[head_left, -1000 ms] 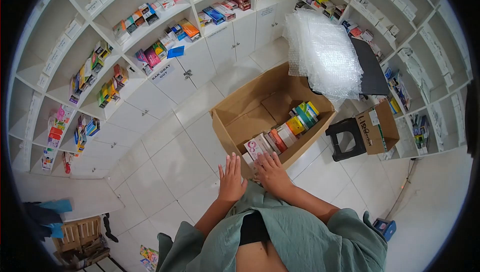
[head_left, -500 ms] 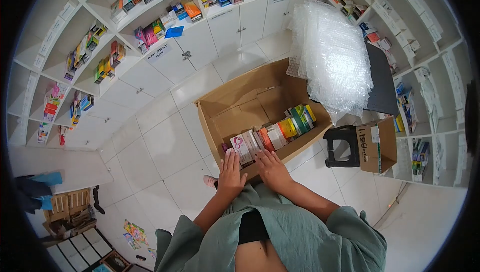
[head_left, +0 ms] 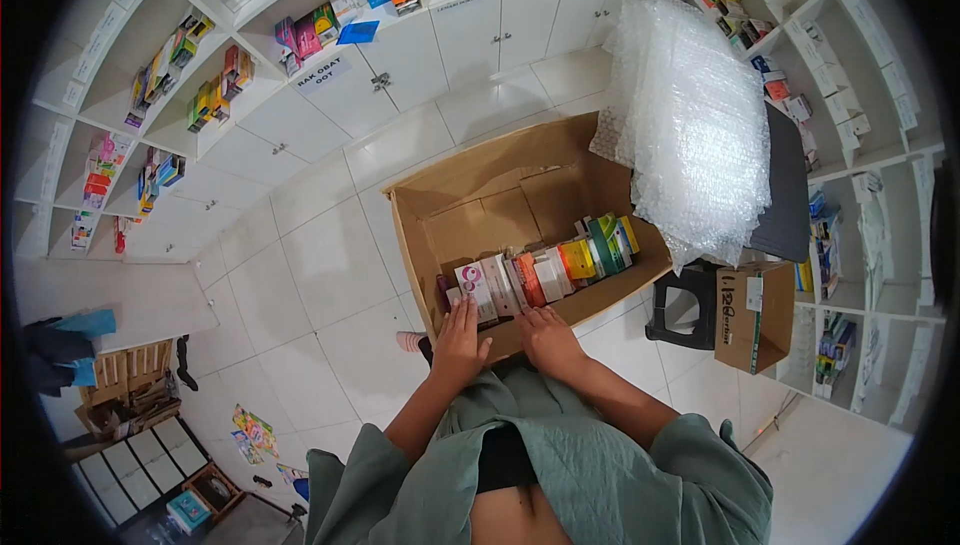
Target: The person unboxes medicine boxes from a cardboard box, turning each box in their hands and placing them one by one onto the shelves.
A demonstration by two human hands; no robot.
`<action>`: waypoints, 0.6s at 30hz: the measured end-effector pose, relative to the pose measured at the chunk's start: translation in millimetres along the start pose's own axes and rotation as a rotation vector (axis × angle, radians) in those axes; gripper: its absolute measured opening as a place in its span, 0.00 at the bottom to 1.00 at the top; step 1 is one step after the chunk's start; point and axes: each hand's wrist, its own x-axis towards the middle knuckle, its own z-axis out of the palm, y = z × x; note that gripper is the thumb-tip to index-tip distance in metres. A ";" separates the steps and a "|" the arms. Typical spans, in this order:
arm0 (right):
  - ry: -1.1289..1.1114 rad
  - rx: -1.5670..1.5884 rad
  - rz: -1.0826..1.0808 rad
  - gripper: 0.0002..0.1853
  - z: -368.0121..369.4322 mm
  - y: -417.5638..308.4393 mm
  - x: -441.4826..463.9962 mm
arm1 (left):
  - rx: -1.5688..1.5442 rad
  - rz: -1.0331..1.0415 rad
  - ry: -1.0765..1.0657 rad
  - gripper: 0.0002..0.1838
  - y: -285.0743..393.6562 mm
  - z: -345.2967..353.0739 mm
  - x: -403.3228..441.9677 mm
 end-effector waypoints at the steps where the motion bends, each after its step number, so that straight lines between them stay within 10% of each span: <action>1: 0.017 0.009 -0.003 0.22 4.5 5.0 2.5 | 0.016 -0.007 -0.018 0.39 -1.9 4.3 3.4; 18: -0.328 -0.246 0.189 0.17 95.6 147.5 114.6 | -0.029 -0.143 -0.393 0.30 -39.0 92.1 88.0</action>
